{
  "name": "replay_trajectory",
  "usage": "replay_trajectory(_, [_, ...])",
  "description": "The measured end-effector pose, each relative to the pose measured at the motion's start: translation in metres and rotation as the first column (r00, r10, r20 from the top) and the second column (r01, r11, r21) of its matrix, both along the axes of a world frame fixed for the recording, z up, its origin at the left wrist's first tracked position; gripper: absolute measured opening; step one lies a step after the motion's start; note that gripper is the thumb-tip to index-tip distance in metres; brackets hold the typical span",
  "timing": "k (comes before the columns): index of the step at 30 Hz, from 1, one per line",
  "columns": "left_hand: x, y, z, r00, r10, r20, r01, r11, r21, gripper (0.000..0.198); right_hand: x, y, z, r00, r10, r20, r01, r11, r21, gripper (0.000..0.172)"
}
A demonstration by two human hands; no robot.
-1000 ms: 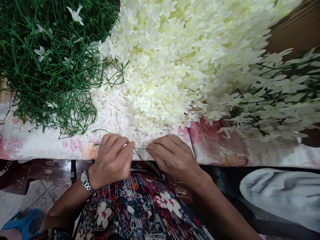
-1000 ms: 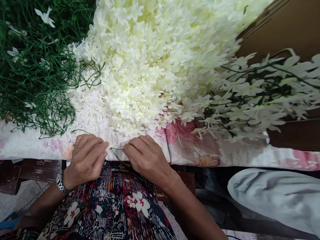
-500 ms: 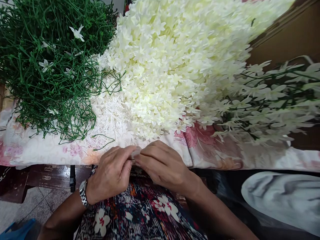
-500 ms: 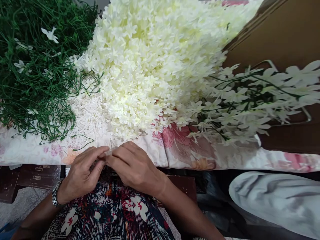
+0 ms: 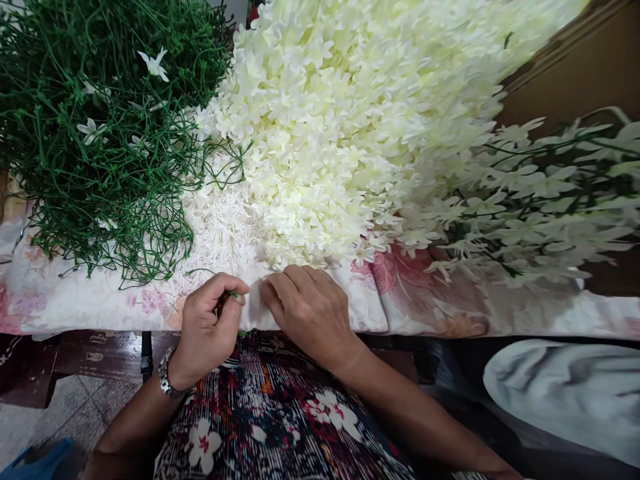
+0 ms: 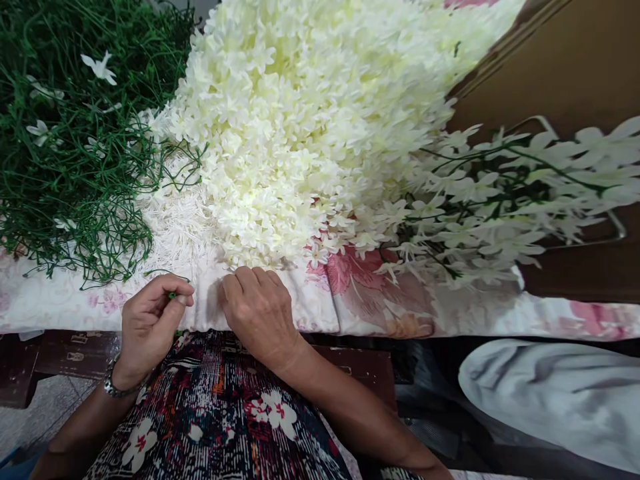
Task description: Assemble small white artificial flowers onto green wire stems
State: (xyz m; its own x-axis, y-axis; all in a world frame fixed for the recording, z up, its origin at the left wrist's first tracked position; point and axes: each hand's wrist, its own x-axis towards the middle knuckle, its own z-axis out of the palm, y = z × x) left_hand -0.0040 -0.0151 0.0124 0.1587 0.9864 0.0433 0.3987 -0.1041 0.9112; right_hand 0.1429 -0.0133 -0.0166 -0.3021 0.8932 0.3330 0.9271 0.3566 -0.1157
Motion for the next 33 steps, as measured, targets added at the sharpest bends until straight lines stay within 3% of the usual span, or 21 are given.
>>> replay_trajectory(6, [0.016,0.016,-0.007,0.969,-0.141,-0.204,0.181,0.965,0.19,0.014,0.02,-0.007,-0.001,0.969,0.078,-0.233,-0.086,0.996,-0.023,0.008])
replay_trajectory(10, [0.031,0.021,-0.012,0.853,-0.196,-0.484,0.343,0.909,0.235,0.026,0.043,-0.013,0.0,0.923,0.07,-0.378,-0.088,0.996,-0.031,0.012])
replay_trajectory(15, [0.048,0.027,-0.015,0.625,-0.121,-0.771,0.462,0.854,0.24,0.021,0.053,-0.017,-0.001,0.88,-0.004,-0.475,-0.024,0.998,-0.052,0.013])
replay_trajectory(17, [0.05,0.028,-0.017,0.608,-0.08,-0.79,0.456,0.849,0.265,0.016,0.053,-0.017,-0.002,0.86,-0.001,-0.51,-0.039,0.997,-0.068,0.014])
replay_trajectory(19, [0.047,0.028,-0.018,0.637,-0.06,-0.769,0.431,0.854,0.291,0.015,0.053,-0.016,-0.003,0.846,0.006,-0.533,-0.056,0.995,-0.078,0.016])
replay_trajectory(23, [0.035,0.025,-0.015,0.808,-0.111,-0.579,0.331,0.898,0.289,0.014,0.052,-0.012,-0.001,0.83,0.033,-0.557,-0.091,0.993,-0.077,0.018])
replay_trajectory(27, [0.021,0.023,-0.007,0.987,-0.103,-0.121,0.123,0.978,0.17,0.005,0.047,-0.009,0.009,0.777,0.071,-0.626,-0.16,0.983,-0.088,0.016])
replay_trajectory(29, [0.015,0.022,-0.006,0.986,-0.061,0.156,0.058,0.998,0.024,0.002,0.042,-0.008,0.016,0.735,0.096,-0.671,-0.205,0.975,-0.084,0.015])
replay_trajectory(33, [0.011,0.018,-0.01,0.838,0.014,0.546,0.105,0.977,-0.185,0.006,0.032,-0.004,0.034,0.699,0.177,-0.693,-0.284,0.958,-0.041,0.013])
